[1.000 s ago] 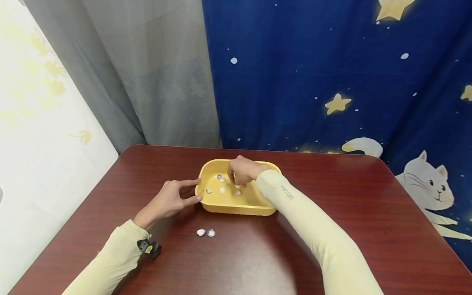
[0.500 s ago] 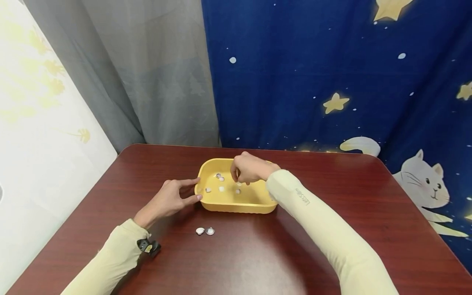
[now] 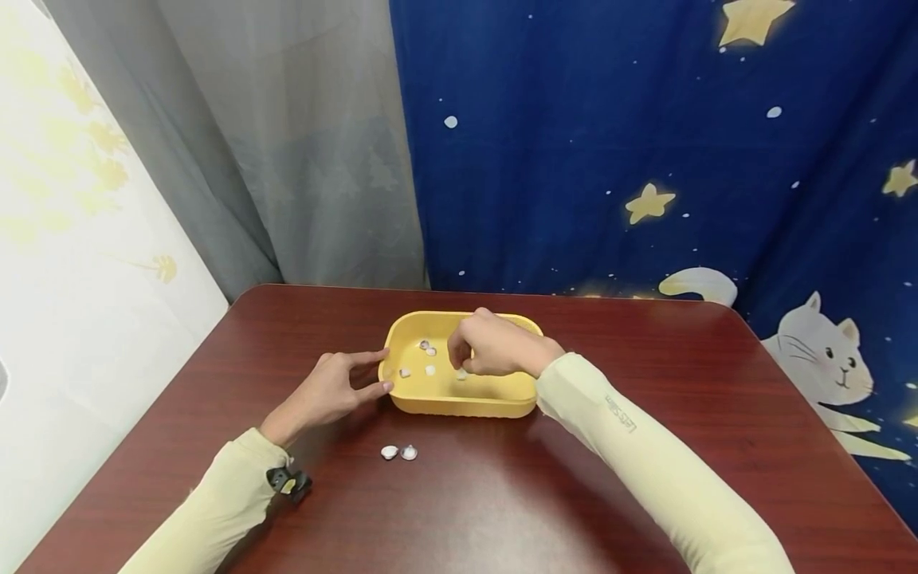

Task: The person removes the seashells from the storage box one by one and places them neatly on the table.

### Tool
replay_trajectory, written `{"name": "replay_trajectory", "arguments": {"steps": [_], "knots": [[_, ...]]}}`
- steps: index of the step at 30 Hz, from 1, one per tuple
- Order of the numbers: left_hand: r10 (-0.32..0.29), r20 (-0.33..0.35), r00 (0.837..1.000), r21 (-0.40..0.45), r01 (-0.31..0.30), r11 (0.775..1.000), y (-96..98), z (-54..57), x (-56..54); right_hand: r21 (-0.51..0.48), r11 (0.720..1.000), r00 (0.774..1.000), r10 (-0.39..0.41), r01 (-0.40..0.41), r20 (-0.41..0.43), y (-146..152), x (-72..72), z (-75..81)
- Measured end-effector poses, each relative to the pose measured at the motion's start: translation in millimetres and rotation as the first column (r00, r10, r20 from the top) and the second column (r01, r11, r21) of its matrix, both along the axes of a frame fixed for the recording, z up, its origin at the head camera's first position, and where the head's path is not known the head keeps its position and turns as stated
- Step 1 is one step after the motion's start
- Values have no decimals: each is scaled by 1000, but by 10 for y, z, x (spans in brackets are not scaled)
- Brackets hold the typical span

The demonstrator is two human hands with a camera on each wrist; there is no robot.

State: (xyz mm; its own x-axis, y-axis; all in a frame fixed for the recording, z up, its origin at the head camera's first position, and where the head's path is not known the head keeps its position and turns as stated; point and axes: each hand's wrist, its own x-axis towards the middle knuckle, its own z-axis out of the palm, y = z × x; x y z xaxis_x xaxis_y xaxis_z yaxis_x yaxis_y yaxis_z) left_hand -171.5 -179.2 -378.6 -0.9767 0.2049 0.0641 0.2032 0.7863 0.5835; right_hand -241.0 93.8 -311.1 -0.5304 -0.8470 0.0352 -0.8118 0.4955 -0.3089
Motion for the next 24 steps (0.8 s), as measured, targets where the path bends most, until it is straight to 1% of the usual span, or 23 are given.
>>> {"name": "replay_trajectory", "arguments": {"steps": [9,15,20,24], "knots": [[-5,-1,1000,9,5,1000,0,11,0,-47,997,998,65,-66,-21,9,158,-66],[2,-1,1000,12,-2,1000,14,22,5,-69,995,997,70,-69,12,-33,247,-126],[2,-5,1000,18,-2,1000,14,19,4,-78,993,996,89,-87,20,-67,299,-150],[0,-9,1000,14,0,1000,8,19,0,-77,993,995,87,-84,41,-87,344,-159]]}}
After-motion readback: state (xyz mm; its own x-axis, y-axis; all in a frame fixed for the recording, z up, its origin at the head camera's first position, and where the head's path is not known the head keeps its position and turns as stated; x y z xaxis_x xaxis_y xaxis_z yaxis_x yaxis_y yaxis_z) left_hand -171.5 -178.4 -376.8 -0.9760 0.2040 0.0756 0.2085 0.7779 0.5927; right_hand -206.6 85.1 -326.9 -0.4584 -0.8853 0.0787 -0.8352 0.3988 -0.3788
